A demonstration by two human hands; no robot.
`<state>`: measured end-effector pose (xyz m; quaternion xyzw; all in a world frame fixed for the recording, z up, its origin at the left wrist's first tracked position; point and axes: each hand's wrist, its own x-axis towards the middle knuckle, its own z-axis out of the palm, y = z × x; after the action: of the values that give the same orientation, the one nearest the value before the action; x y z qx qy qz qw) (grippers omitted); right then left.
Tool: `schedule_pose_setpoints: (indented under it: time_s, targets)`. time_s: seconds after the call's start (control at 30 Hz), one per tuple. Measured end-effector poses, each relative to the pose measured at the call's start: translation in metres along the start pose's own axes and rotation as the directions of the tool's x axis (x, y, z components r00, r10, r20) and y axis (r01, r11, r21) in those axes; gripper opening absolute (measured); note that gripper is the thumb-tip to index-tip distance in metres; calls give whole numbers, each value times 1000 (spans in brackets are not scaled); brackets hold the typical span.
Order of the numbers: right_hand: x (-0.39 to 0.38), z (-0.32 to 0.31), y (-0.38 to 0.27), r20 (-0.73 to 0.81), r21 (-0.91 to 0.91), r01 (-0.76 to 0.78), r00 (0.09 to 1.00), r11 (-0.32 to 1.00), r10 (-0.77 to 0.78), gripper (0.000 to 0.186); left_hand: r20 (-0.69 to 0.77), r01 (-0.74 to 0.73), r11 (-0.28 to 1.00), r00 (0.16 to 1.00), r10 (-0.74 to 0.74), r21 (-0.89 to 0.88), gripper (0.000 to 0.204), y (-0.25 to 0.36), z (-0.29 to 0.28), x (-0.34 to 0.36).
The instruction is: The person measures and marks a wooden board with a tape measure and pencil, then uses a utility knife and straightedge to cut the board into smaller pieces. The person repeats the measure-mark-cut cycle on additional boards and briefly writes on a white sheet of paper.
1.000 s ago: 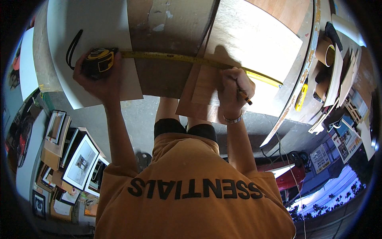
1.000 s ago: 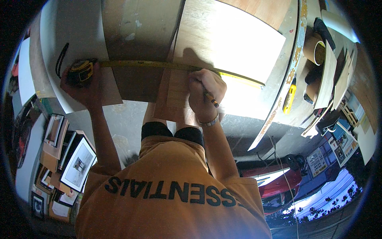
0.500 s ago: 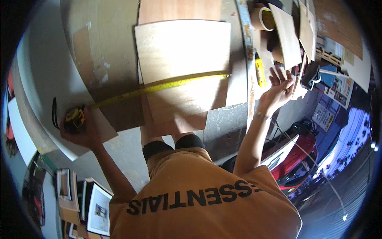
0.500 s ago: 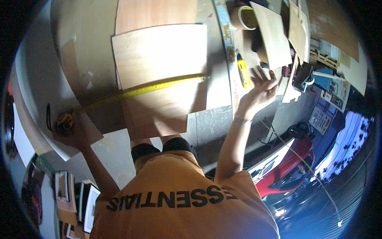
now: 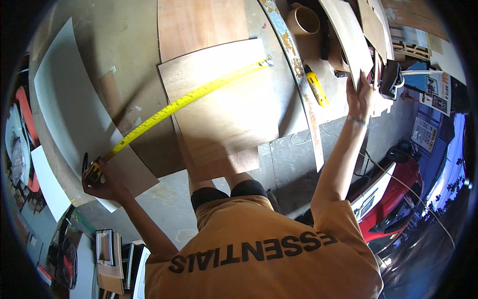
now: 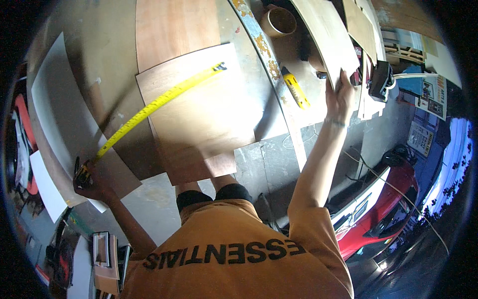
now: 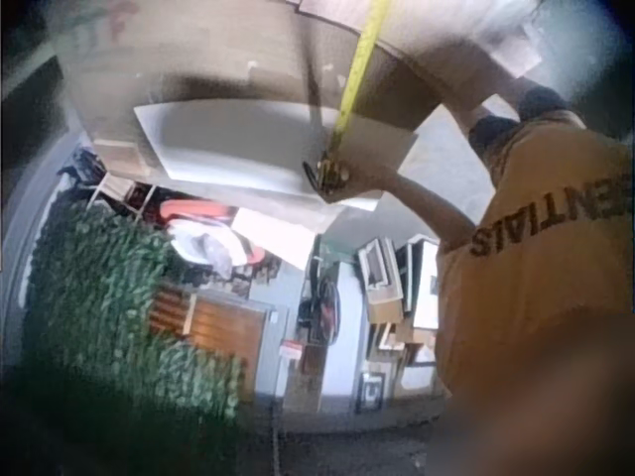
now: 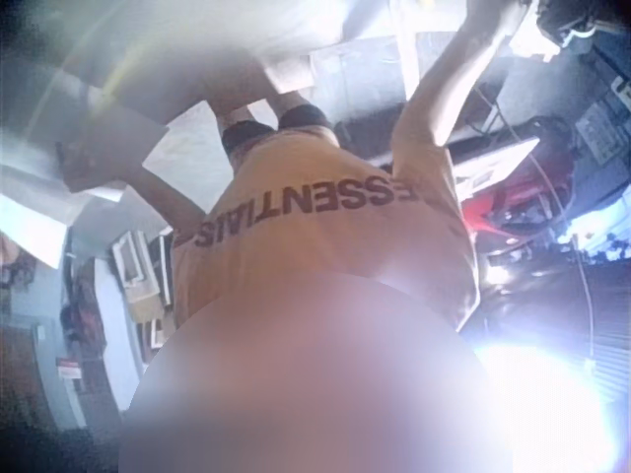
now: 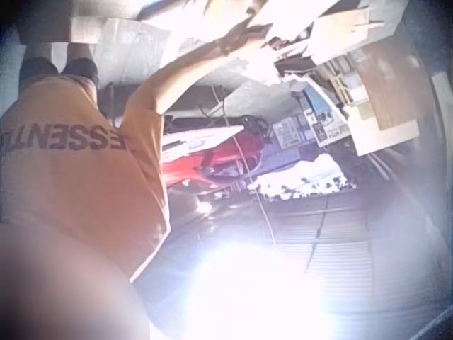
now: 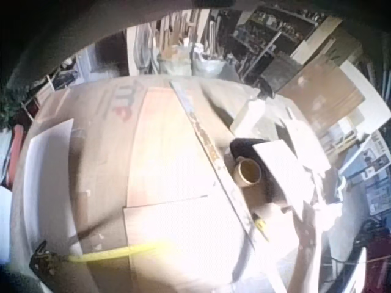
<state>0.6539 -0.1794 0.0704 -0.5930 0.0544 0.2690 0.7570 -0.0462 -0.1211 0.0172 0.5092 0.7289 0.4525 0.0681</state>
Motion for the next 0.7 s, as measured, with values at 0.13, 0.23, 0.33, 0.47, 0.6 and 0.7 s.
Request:
schedule_pose_setpoints:
  time_s: [0.13,0.23,0.33,0.47,0.6,0.7]
  targets:
    - [-114,-23,19,120,-266,95,991,959,-64,37,-68,18,997,997,-23,-74,60,-17,-18,16]
    - [-165,-23,47,69,-364,69,997,929,-47,21,-129,27,995,991,-39,-94,59,-31,-34,31]
    - [-179,-18,73,236,-713,104,967,693,97,38,-115,-66,997,991,69,28,60,-38,-43,41]
    - [-173,-15,97,384,-868,334,920,367,72,32,-36,-247,964,967,252,102,61,-28,-21,37]
    - [-177,-17,108,630,-776,627,768,-66,-115,26,-8,-204,979,979,204,5,68,2,38,19]
    - [-182,-12,107,532,-757,606,789,246,-306,43,37,-236,952,972,233,197,77,36,67,1]
